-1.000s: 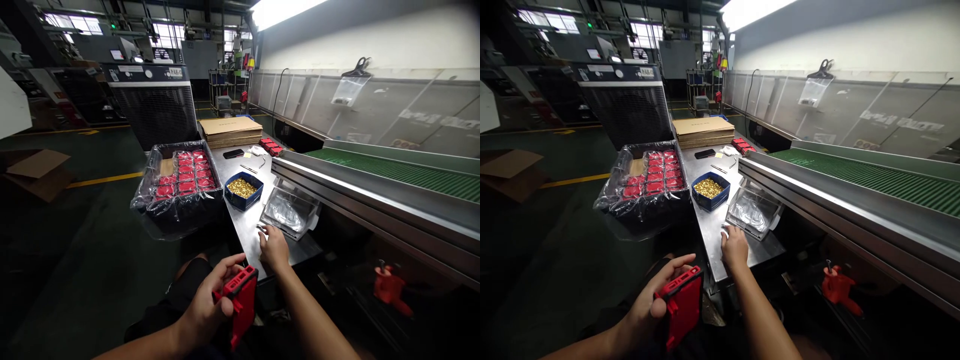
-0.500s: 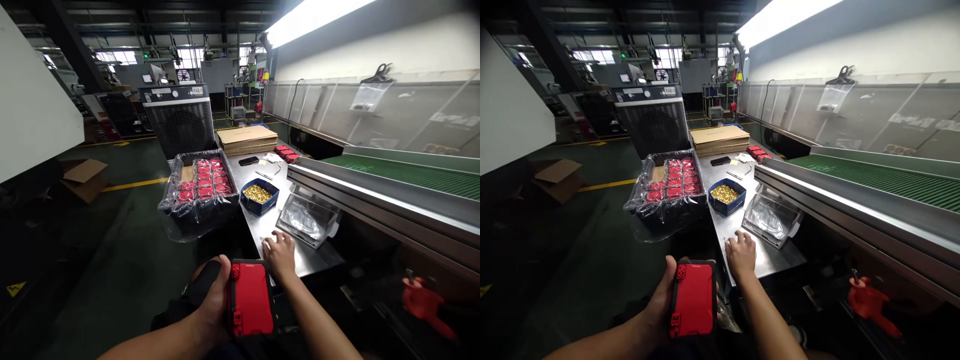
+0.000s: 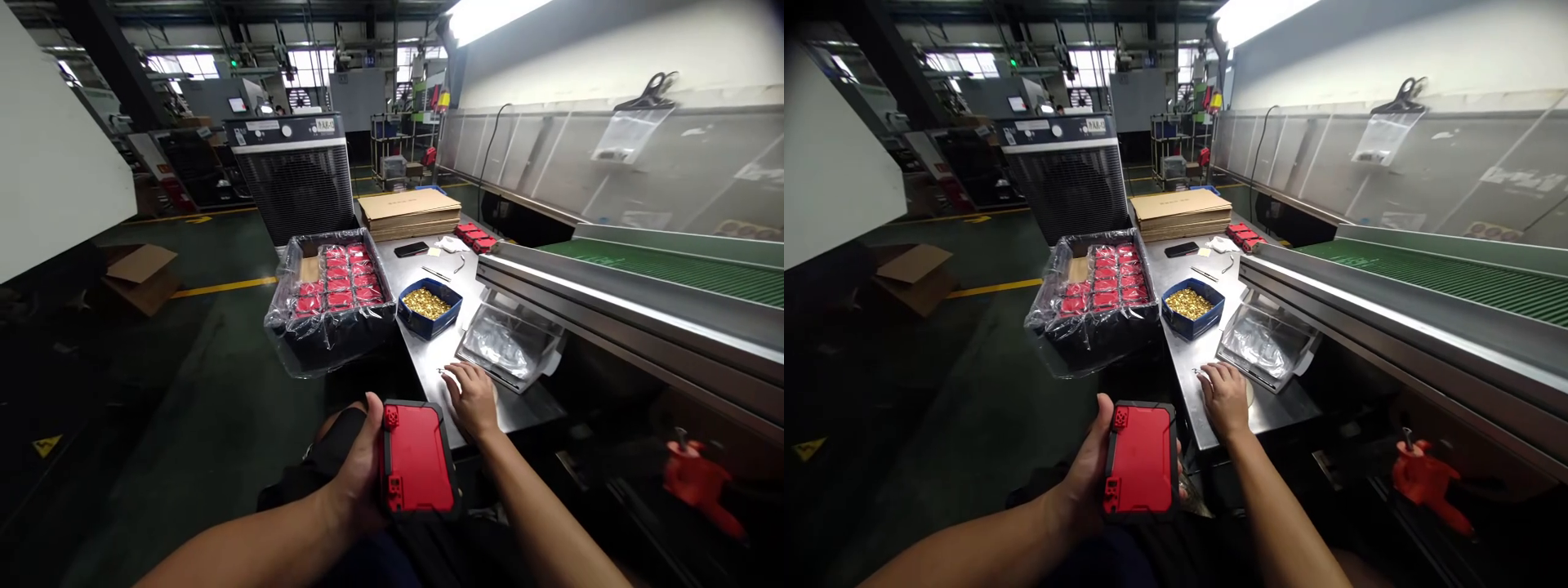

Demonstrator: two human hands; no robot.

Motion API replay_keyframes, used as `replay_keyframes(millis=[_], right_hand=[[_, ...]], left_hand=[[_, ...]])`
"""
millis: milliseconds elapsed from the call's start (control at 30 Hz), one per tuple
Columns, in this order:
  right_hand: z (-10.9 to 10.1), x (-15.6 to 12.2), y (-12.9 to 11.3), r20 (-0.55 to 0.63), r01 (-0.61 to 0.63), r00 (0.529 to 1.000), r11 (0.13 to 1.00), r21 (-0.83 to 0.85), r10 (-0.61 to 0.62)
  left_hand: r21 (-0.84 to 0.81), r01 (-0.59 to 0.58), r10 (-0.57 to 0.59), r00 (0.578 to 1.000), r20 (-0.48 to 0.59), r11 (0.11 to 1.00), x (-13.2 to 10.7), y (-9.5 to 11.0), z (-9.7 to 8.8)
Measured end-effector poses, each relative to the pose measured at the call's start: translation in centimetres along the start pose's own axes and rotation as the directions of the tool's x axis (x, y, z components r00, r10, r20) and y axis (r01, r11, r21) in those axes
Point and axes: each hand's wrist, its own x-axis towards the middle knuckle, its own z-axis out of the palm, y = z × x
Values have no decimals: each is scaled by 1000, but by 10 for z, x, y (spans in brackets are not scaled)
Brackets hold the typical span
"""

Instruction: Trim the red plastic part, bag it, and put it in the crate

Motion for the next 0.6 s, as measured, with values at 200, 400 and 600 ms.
replay_keyframes(millis=[200, 400, 600], right_hand=[[-19, -83, -61, -35, -365, 909, 833, 416, 416], [-40, -151, -81, 100, -620, 690, 514, 592, 717], [-60, -147, -96, 124, -583, 618, 347, 735, 776]], left_hand=[[20, -14, 13, 998, 58, 1000, 0, 0, 4], [72, 2, -2, 1000, 7, 997, 4, -2, 0], [403, -121, 143, 989, -26, 907, 7, -1, 5]])
